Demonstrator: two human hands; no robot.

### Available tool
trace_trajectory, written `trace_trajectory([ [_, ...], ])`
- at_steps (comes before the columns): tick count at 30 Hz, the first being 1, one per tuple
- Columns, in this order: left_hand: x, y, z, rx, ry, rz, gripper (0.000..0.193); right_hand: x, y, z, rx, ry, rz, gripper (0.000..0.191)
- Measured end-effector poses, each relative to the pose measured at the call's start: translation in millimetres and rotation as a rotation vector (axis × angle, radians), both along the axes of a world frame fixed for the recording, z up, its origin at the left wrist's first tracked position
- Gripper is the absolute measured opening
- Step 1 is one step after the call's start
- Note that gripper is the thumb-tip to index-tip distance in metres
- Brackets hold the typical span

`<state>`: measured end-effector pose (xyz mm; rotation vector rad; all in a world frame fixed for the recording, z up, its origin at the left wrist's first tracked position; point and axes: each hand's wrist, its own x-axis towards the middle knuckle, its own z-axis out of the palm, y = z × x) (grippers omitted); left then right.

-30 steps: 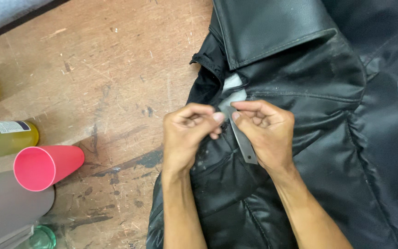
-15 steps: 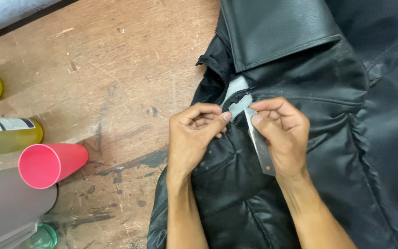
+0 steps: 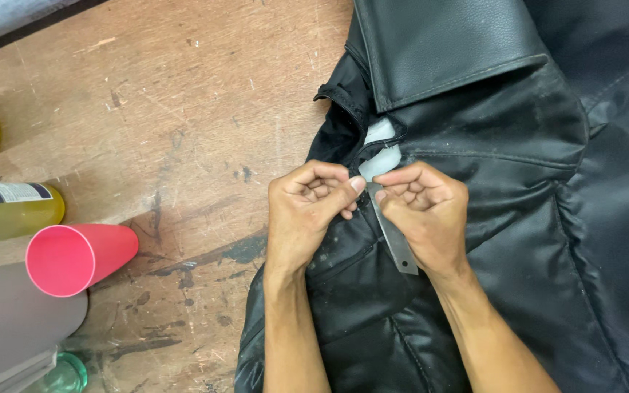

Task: The person fits a black vinyl cover over a foam seat shell on a workbench. They use a flat metal scraper to tuck the cover's edge and piping into the seam along the curved edge, reposition the cover, mark the fabric with a white marker, and continue pressing the edge into place by hand.

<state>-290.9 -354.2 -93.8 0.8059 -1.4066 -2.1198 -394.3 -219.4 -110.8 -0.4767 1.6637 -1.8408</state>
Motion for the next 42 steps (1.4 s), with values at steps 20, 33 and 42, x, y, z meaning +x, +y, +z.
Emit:
trace_trajectory([
  [20, 3, 1, 8, -0.004, -0.019, -0.086, 0.012, -7, 4, -3, -0.103, -0.184, -0.039, 0.015],
  [33, 3, 2, 31, -0.386, -0.226, -0.093, 0.018, -3, 4, 4, -0.154, -0.224, -0.109, 0.01],
  [42, 9, -5, 17, -0.014, -0.121, -0.125, 0.014, 1, 1, -1, -0.019, 0.024, 0.002, 0.013],
])
